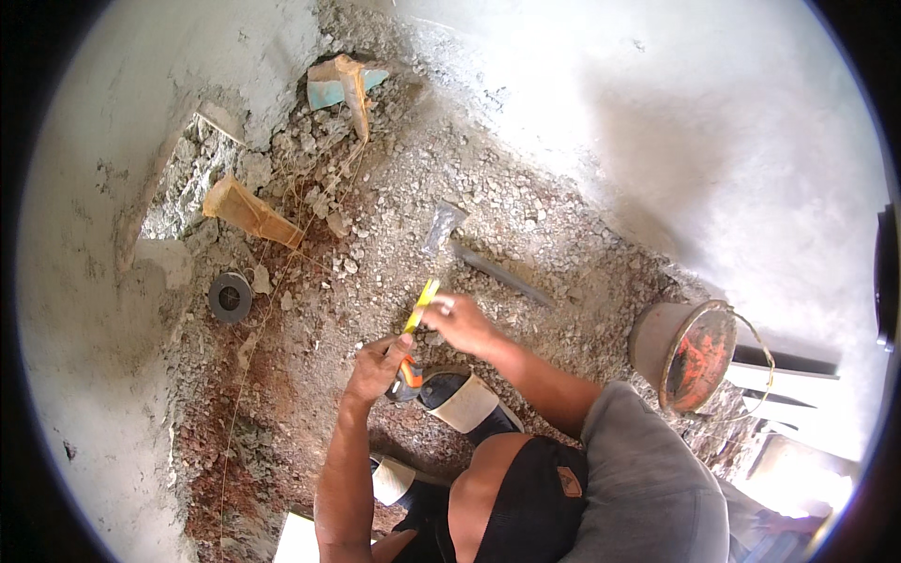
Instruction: The person measures the floor with a tape measure, then uses a hammer to break up debris and level the surface. They also move buckets and a blue cloth to clear the workspace.
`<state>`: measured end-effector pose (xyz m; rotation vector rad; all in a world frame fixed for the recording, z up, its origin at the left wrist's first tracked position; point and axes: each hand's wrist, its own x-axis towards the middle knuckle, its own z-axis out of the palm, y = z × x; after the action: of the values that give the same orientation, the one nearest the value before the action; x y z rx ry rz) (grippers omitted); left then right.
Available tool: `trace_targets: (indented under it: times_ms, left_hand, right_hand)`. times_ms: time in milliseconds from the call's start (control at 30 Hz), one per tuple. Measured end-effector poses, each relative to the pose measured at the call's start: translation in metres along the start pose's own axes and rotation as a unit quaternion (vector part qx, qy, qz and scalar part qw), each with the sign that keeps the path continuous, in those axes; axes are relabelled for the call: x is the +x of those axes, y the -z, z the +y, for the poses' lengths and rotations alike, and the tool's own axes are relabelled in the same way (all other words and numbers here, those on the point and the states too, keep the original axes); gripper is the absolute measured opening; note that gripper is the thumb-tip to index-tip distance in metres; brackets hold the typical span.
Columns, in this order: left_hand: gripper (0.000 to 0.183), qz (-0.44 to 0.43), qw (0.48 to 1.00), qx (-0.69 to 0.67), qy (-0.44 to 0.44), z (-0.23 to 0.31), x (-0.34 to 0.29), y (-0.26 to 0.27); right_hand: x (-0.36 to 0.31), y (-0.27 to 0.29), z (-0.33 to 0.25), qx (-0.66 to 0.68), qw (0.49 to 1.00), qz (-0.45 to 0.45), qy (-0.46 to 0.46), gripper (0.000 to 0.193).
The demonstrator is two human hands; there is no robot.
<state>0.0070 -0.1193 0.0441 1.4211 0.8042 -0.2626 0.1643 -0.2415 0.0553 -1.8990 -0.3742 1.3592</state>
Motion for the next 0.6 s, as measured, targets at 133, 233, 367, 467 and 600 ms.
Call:
trace_targets:
  times_ms: [133,233,367,467,600]
  left_hand:
    - [0.049,0.048,0.998,-0.020,-0.036,0.005,0.007,-0.014]
    - [0.046,0.140,0.989,0.009,-0.056,0.007,0.006,-0.022]
    - [0.046,0.236,0.971,-0.035,0.005,0.020,0.000,-0.034]
    - [0.049,0.241,0.967,-0.083,-0.026,0.037,-0.006,-0.038]
    - [0.059,0.256,0.964,-0.038,-0.064,0.063,-0.014,-0.006]
  right_hand:
    - [-0.012,-0.029,0.009,0.072,0.997,-0.005,0.022,0.036]
    - [-0.023,-0.040,0.010,0.107,0.988,-0.020,0.110,0.041]
    - [-0.036,-0.048,0.003,0.159,0.987,-0.026,0.004,0.047]
    - [-0.035,-0.037,-0.002,0.160,0.986,-0.015,0.034,0.042]
    - [-0.028,0.011,0.002,0.074,0.993,0.054,0.072,0.040]
